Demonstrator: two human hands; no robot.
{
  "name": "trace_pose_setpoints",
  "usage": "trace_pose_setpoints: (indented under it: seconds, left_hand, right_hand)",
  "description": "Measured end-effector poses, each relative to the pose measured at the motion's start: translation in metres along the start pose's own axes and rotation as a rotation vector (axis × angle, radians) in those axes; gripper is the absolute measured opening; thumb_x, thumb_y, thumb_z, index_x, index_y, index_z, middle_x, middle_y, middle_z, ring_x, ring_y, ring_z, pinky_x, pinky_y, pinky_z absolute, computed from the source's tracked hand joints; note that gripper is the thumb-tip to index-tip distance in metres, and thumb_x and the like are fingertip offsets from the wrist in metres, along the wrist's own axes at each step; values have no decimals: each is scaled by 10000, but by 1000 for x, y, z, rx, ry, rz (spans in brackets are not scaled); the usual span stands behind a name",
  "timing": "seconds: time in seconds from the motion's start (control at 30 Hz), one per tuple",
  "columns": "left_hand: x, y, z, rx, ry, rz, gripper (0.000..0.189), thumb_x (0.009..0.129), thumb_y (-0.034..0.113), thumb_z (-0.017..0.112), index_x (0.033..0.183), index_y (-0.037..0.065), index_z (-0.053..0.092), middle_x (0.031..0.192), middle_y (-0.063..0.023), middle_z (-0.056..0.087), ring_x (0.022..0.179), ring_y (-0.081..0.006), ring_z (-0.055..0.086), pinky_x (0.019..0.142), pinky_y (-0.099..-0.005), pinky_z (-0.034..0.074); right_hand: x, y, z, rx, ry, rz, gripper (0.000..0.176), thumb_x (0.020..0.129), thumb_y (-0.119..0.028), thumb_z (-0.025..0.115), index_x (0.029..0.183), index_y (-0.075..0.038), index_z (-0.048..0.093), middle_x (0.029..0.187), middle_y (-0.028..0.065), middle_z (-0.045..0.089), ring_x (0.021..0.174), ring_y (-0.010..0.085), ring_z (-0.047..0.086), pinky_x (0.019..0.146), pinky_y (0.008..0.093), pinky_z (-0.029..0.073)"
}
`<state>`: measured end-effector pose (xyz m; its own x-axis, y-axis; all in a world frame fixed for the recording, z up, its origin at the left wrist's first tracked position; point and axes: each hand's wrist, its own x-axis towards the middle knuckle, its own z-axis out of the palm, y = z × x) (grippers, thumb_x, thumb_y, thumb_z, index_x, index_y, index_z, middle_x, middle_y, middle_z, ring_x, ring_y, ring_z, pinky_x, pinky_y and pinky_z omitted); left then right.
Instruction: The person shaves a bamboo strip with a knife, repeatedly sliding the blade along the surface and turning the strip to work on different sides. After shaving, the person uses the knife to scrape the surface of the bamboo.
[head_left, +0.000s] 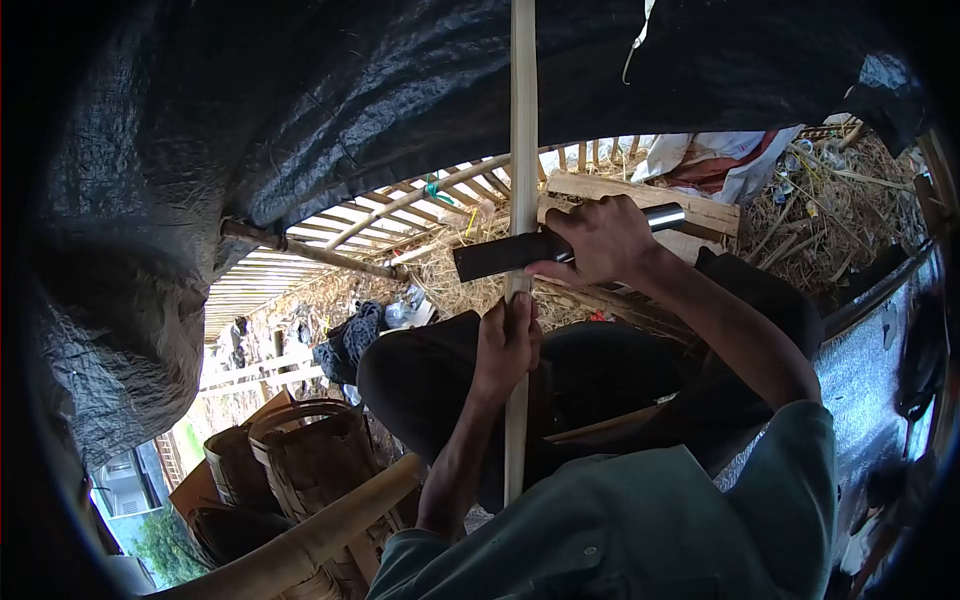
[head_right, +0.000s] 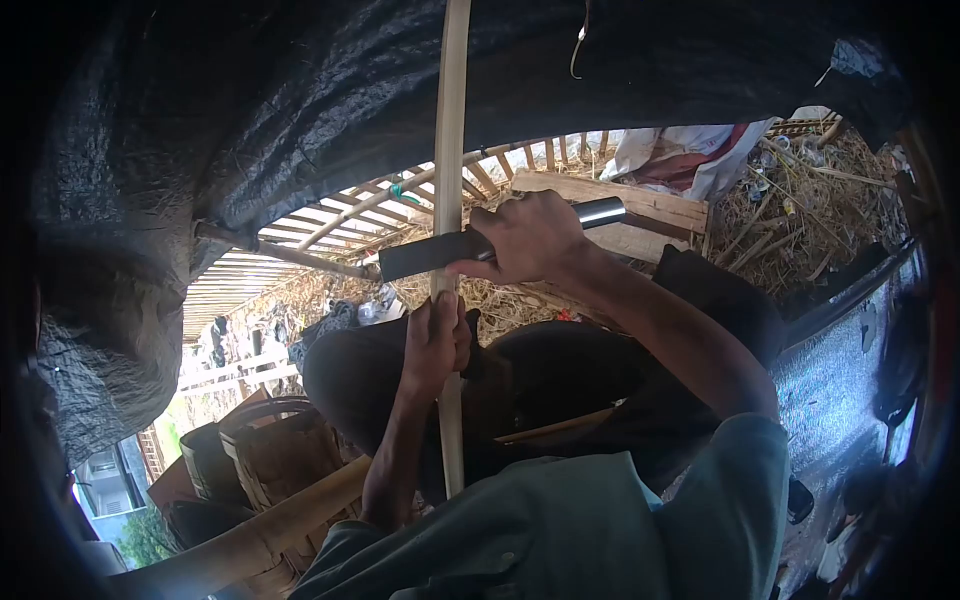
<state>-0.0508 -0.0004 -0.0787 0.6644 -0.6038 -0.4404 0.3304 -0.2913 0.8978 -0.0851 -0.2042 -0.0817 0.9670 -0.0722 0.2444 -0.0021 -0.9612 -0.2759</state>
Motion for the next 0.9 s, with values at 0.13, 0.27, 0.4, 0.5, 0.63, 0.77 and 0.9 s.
trace_pose_setpoints:
  seconds: [0.13,0.27,0.4,0.5,0.63,0.77,0.9]
  left_hand:
    - [-6,1,-1,-75,-25,-20,307,1014,313,415,825,74,455,529,38,377,370,-46,327,352,-226,236]
    - [-7,-5,1,-12,10,-13,311,1016,311,410,813,79,451,529,45,355,369,-40,312,348,-226,230]
    - [-6,-3,-2,-67,8,-68,315,1019,304,401,802,82,450,529,42,363,367,-42,327,348,-226,241]
    - [-7,0,0,-2,-22,-23,312,1022,294,396,800,81,451,528,37,371,369,-47,343,348,-228,254]
    - [-7,-4,1,8,-18,-12,320,1023,293,394,791,79,446,526,35,371,366,-50,340,346,-230,268]
    - [-8,-9,2,35,-27,-5,321,1022,299,392,789,83,439,524,33,364,369,-50,347,346,-230,278]
    - [-7,-6,0,-20,-29,-40,313,1015,307,412,792,90,438,523,33,361,369,-54,353,343,-232,283]
  right_hand:
    - [-9,-5,6,-35,198,-110,692,805,-738,470,812,-71,652,510,83,586,482,224,639,482,374,521]
    - [4,24,6,34,54,150,691,819,-730,455,849,-71,659,546,105,613,520,243,660,475,369,519]
    - [1,15,-18,-9,85,126,667,843,-694,461,853,-57,659,541,107,607,510,254,655,482,373,524]
    - [-14,-11,-7,-39,258,-118,617,803,-683,542,822,-75,648,510,53,573,439,240,608,474,365,523]
    - [-12,0,0,20,109,43,602,837,-642,534,813,-53,656,530,77,607,464,240,633,438,361,516]
    - [19,57,-19,8,271,295,562,884,-576,520,800,-41,670,537,95,617,507,266,655,470,393,535]
    - [9,28,-33,32,76,272,607,852,-624,521,985,-60,700,942,250,666,784,359,692,661,462,572]
